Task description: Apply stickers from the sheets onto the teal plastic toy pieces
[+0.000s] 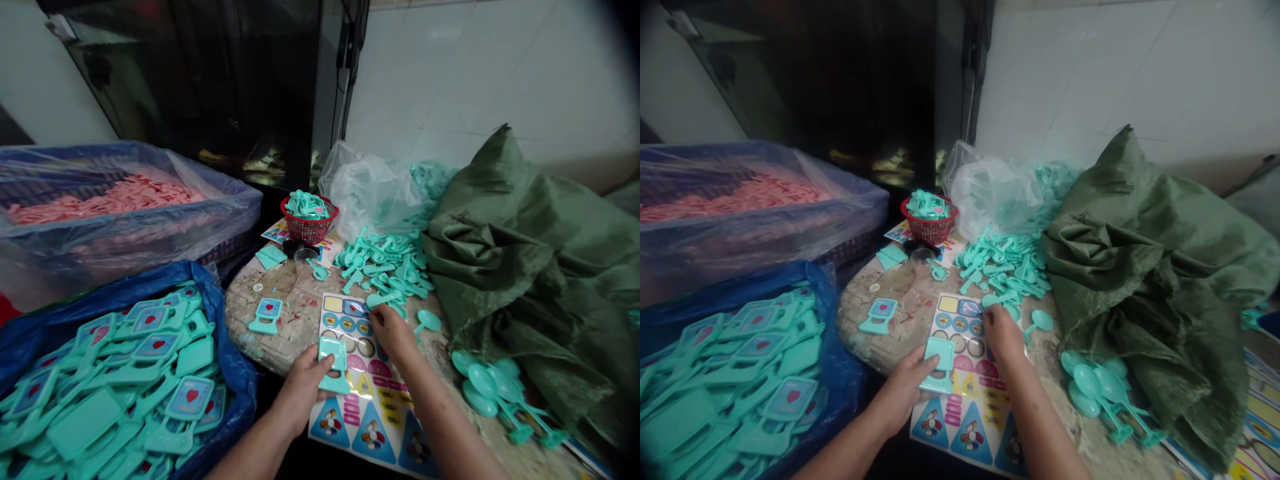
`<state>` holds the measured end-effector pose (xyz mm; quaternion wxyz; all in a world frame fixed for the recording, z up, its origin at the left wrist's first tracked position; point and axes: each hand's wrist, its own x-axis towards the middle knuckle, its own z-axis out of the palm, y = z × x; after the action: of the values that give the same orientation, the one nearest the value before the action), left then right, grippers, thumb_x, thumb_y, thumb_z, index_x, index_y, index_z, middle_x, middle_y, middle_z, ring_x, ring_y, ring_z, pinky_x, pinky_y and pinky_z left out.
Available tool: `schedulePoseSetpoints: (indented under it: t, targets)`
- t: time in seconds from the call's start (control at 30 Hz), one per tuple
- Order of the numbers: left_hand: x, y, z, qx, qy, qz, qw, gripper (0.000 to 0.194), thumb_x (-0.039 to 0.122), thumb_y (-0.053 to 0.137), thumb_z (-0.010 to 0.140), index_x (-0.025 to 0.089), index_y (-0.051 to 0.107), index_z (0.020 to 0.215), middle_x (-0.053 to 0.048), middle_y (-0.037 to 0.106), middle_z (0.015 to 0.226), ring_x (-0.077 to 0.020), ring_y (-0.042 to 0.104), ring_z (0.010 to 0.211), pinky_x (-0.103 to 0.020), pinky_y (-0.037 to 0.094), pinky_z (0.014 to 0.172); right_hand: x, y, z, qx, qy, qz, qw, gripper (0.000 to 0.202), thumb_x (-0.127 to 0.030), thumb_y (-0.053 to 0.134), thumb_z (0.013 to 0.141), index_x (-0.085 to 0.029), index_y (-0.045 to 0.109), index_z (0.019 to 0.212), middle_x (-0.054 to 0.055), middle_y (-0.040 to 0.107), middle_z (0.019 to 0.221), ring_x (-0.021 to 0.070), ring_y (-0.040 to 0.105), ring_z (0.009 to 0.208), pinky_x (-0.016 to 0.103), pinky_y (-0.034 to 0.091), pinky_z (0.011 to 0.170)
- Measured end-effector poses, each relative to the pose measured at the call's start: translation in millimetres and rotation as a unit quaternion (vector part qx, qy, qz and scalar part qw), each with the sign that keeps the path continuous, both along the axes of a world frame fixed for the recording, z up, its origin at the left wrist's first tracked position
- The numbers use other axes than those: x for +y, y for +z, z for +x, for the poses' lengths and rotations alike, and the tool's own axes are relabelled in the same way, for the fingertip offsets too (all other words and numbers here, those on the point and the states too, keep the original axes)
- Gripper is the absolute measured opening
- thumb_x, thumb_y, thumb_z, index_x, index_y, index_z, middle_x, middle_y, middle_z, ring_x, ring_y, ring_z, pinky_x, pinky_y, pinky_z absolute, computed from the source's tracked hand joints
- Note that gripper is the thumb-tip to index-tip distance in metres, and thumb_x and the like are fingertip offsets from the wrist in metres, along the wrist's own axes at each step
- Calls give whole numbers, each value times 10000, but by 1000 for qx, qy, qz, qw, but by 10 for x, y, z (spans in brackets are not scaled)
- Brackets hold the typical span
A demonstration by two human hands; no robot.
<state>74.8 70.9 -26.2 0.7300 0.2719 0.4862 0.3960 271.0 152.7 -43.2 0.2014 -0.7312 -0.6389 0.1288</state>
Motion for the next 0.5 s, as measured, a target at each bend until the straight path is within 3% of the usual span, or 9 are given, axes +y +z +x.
schedulePoseSetpoints:
  t: [0.3,0.5]
  targets:
    - [-5,40,-25,-8,-7,-9,1000,370,359,645,714,173,600,1031,-65,617,895,-197,578,836,-334,517,678,17,-26,17,23,10,-5,1000,160,-292,455,814,-200,584,792,21,625,729,152,545,671,242,338,578]
    - [56,75,4,-76,-38,23,996,332,393,646,724,167,594,963,-65,635,817,-204,610,799,-280,492,617,0,-42,74,15,-2,9,1000,166,-281,428,827,-193,569,830,46,623,830,168,551,746,251,345,598]
